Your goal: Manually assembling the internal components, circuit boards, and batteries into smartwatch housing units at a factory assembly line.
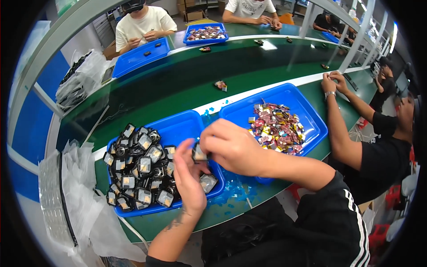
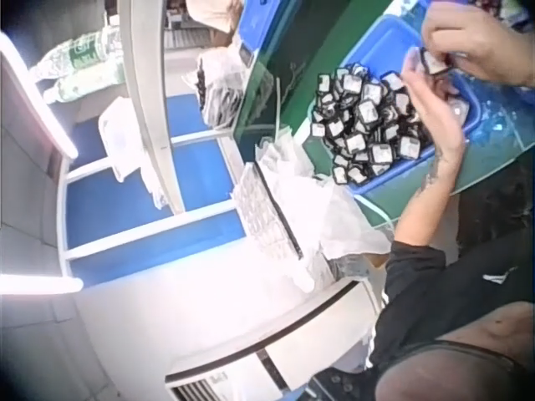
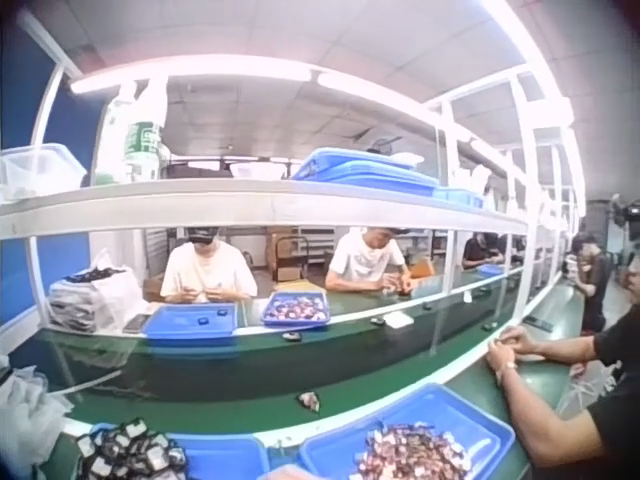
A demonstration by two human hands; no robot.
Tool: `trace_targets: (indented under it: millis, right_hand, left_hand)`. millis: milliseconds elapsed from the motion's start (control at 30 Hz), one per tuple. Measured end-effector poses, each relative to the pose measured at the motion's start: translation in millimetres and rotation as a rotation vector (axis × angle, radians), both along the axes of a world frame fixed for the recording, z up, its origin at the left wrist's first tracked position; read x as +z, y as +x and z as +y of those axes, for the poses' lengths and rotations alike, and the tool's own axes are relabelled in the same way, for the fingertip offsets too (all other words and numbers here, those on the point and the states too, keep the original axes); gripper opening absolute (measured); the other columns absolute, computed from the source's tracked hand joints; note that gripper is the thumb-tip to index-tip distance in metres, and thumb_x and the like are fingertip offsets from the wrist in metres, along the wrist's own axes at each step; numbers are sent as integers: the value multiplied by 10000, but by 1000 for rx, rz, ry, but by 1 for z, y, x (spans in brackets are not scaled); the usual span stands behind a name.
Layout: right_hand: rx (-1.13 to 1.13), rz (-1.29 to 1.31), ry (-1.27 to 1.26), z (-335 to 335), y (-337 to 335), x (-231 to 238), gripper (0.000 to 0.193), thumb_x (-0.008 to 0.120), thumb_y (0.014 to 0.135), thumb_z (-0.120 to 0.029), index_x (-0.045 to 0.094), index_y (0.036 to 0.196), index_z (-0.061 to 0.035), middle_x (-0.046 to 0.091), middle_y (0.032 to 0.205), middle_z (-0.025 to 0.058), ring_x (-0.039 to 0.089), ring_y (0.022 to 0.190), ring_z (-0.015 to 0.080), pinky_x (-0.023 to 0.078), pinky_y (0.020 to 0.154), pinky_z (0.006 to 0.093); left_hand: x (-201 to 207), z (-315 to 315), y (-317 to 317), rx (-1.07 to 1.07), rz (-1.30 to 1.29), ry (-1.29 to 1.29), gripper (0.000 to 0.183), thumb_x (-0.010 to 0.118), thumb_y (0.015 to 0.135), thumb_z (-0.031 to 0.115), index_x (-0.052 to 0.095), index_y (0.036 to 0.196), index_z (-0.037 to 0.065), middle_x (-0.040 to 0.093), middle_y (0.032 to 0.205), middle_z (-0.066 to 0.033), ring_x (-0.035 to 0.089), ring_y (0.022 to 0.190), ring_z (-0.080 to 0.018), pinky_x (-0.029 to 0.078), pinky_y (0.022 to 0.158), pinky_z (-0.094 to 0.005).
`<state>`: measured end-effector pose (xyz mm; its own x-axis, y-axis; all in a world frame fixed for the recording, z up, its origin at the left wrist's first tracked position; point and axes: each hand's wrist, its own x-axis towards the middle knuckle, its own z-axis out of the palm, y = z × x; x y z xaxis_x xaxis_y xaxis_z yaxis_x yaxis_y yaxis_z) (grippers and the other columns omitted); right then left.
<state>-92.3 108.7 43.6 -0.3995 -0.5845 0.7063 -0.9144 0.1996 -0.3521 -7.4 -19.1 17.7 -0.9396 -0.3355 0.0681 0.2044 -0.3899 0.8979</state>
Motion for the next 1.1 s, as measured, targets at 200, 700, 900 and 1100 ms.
trace_targets:
  millis: [200, 700, 900, 1100]
  right_hand:
    - [114, -414, 81, 66, 19, 13, 247, 704, 765, -20, 672, 1008, -56, 604, 1145, 129, 588, 1067, 304, 488, 903, 394]
    - [-517, -254, 628, 170, -15, -16, 136, 736, 762, -127, 727, 897, -111, 586, 902, 78, 593, 905, 282, 497, 787, 381]
    - [-505, -302, 525, 180, -12, -13, 94, 705, 779, -62, 649, 853, -51, 579, 883, 96, 597, 846, 287, 496, 747, 371]
    - [-524, -766, 95, 186, -9, 5, 29, 625, 891, -17, 607, 908, -2, 615, 867, 29, 579, 765, 93, 486, 665, 261]
  left_hand:
    - [-4, 5, 1, -486, -226, 200, 244, 480, 1022, 197, 568, 1125, -7, 634, 901, -117, 598, 690, -167, 490, 592, -283]
    - [-7, 5, -2, -423, -210, 223, 270, 493, 983, 73, 403, 1236, 49, 596, 1198, -266, 656, 1035, -357, 579, 866, -387]
    - [-8, 7, -2, -468, -166, 212, 387, 517, 957, 18, 369, 1313, 42, 578, 1253, -242, 640, 1080, -341, 553, 927, -383]
    - [-9, 5, -2, -312, -110, 32, 400, 605, 873, -87, 493, 1249, -10, 594, 1014, -93, 669, 993, -258, 591, 832, -314]
